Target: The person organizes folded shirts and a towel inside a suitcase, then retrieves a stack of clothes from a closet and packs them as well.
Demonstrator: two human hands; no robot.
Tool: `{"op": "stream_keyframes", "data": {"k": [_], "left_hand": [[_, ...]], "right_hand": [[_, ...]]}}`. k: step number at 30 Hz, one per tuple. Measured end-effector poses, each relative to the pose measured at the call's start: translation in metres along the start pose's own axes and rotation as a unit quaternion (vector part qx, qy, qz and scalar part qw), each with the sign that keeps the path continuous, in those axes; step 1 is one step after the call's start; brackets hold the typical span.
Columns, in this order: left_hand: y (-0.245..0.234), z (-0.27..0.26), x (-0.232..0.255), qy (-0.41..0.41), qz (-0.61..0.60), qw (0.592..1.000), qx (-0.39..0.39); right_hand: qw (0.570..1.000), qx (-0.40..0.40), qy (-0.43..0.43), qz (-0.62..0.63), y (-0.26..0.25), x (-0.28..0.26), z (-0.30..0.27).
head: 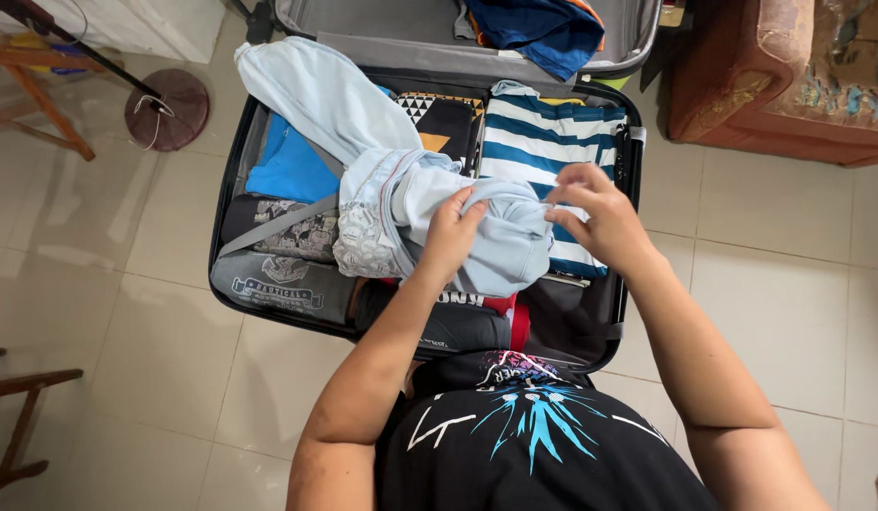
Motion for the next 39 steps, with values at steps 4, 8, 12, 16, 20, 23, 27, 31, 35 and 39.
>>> {"op": "stream_keyframes", "data": {"k": [4,8,12,16,20,23,27,31,35,39], "left_hand": [[0.039,-0.021,0.07,0.224,0.423,0.878,0.01],[0.065,-0.029,0.084,0.228,0.437,0.87,-0.016],[0.064,-0.021,0.062,0.206,0.393,0.896,-0.033],[0.068,-0.015,0.017,0.095,0.143,0.976,-0.134],[0.073,-0.024,0.032,0.009,0.085,0.959,-0.269],[0.059,-0.051,0.143,0.511,0.524,0.667,-0.14],[0.029,-0.024,0.118,0.334,0.491,0.776,-0.213],[0.004,-0.02,0.138,0.368,0.566,0.718,-0.17],[-0.014,-0.027,0.191,0.438,0.549,0.686,-0.191],[-0.017,-0.035,0.218,0.444,0.551,0.676,-0.207]], "right_hand": [[0.995,0.068,-0.049,-0.046,-0.007,-0.031,-0.015],[0.983,-0.054,0.083,-0.152,0.048,0.01,-0.013],[0.97,-0.042,0.026,-0.238,0.073,0.01,-0.028],[0.932,-0.024,0.017,-0.36,0.09,0.015,-0.038],[0.937,-0.031,0.094,-0.336,0.076,0.032,-0.038],[0.984,0.066,-0.015,-0.166,0.041,-0.009,-0.039],[0.989,0.136,0.049,-0.035,0.033,-0.014,-0.039],[0.981,0.18,0.079,0.005,0.027,-0.023,-0.041],[0.934,0.257,0.133,0.209,0.011,-0.027,-0.052],[0.905,0.3,0.133,0.27,0.01,-0.03,-0.052]]}}
Point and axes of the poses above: each hand's wrist, its own z-axis towards the middle knuckle, its own y-axis out of the palm, x = y × z, the point moved 10 cm from there along z, towards the middle knuckle, and after that the axes turned 6 degrees about y, right-handed, at the moved point
